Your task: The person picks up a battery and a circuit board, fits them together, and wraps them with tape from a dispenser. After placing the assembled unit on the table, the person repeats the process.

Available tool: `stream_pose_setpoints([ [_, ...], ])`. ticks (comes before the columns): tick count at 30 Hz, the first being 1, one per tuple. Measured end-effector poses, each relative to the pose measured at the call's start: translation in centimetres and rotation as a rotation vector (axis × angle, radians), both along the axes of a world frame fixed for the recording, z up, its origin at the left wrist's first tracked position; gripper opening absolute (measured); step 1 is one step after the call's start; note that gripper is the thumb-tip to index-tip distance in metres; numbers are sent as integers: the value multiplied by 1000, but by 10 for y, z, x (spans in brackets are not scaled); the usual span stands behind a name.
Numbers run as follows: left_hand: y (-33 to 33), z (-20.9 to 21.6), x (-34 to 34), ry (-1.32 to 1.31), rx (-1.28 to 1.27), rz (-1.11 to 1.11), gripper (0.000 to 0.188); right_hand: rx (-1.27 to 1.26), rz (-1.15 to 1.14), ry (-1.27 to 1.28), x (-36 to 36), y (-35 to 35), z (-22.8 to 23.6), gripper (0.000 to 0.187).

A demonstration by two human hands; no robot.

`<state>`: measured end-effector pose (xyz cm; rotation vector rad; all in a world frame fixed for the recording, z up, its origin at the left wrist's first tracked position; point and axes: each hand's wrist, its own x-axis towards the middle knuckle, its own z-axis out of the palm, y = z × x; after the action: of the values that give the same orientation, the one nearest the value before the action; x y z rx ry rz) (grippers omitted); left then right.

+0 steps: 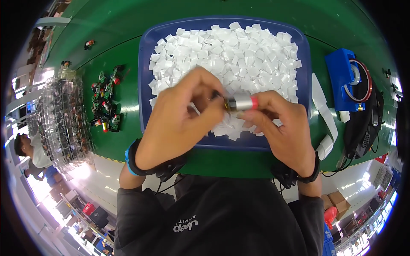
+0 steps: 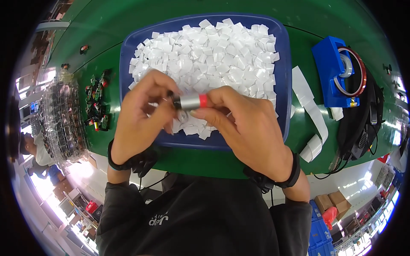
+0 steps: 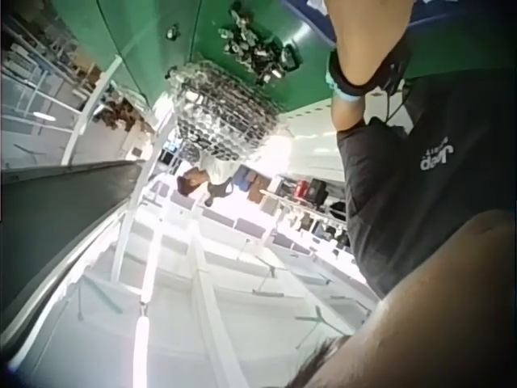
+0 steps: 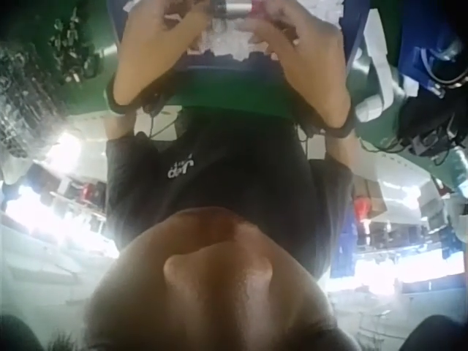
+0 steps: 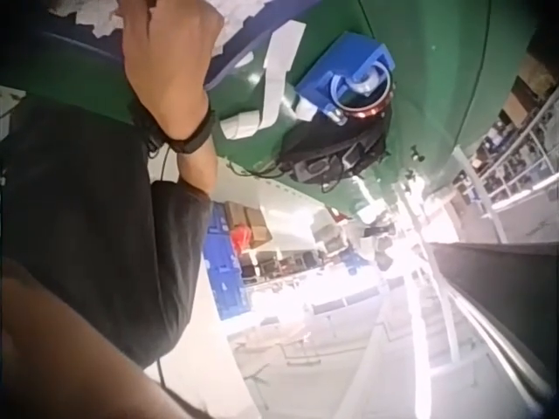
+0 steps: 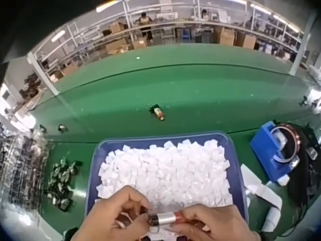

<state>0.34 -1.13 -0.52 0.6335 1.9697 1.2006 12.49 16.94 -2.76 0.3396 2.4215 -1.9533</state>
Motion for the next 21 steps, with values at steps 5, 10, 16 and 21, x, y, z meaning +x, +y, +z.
stream_pose_setpoints([
  [5, 1, -13, -4, -4, 202, 338, 14, 260, -162, 133, -3, 17, 1, 14],
  [10, -3, -14, -3, 276, 182, 24, 23, 427, -164, 350, -13, 11, 5, 22],
  [16, 2, -19, 9, 326, 237, -84, 32, 386, 24, 469, -11, 5, -4, 33],
  [21, 4, -13, 13, 207, 127, -8, 29, 451, 24, 490, -8, 5, -1, 34],
])
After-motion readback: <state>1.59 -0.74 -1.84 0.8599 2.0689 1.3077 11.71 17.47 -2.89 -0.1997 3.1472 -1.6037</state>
